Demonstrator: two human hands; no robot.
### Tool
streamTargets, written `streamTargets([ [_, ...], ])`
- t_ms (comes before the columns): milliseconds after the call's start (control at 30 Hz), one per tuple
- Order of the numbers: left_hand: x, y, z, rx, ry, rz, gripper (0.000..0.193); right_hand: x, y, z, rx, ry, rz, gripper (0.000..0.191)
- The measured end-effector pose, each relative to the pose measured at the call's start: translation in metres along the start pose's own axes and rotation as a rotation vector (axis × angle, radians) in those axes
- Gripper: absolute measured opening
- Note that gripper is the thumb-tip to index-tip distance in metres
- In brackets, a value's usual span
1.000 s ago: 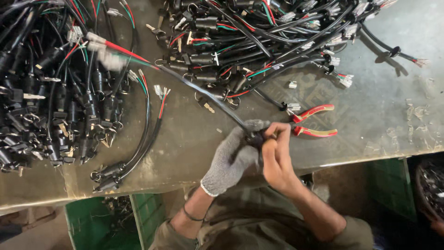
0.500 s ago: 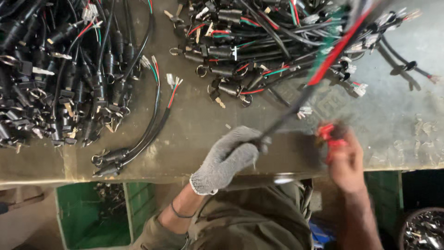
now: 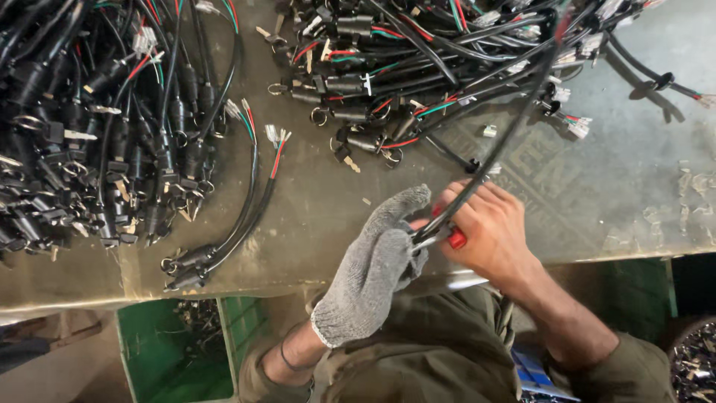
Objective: The person repeatedly strips the outer insulation from black wires using red-handled pliers, then pulls the insulation off to expose the inner conductors. The person handles multiple wires one at a time, placing finished wires aside on the table.
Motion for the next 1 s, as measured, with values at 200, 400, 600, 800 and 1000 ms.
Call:
streamTargets([
  [200, 0.014, -0.006, -0.006, -0.232, 0.04, 0.073, 0.071, 0.014, -0.02, 0.004, -0.133, -0.003, -0.025, 0.031],
  [400, 0.046, -0.005, 0.009, 0.132, -0.456, -0.881, 0.072, 0.011, -0.034, 0.014, -0.207, -0.044, -0.267, 0.039],
  [600, 0.016, -0.001, 0.011, 0.227, -0.273, -0.825, 0.071, 0.003, -0.03, 0.012, -0.116, -0.129, -0.151, 0.031],
  [800, 0.012, -0.003, 0.011, 0.285, -0.222, -1.164, 0.067, 0.004, -0.026, 0.024, -0.179, -0.24, -0.03, 0.034],
  [1000, 0.012, 0.001, 0.005, 0.287, -0.253, -1.199, 0.065, -0.006, -0.027, 0.021, -0.1, -0.246, -0.106, 0.036],
])
Point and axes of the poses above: each hand's wrist, its own z-axis away from the middle knuckle, its own y-axis out of the back of the hand, x = y × z, the point moved 7 cm from there along -z, towards the middle knuckle, and after that the axes turned 15 degrees about -x, right-handed, at the moved point
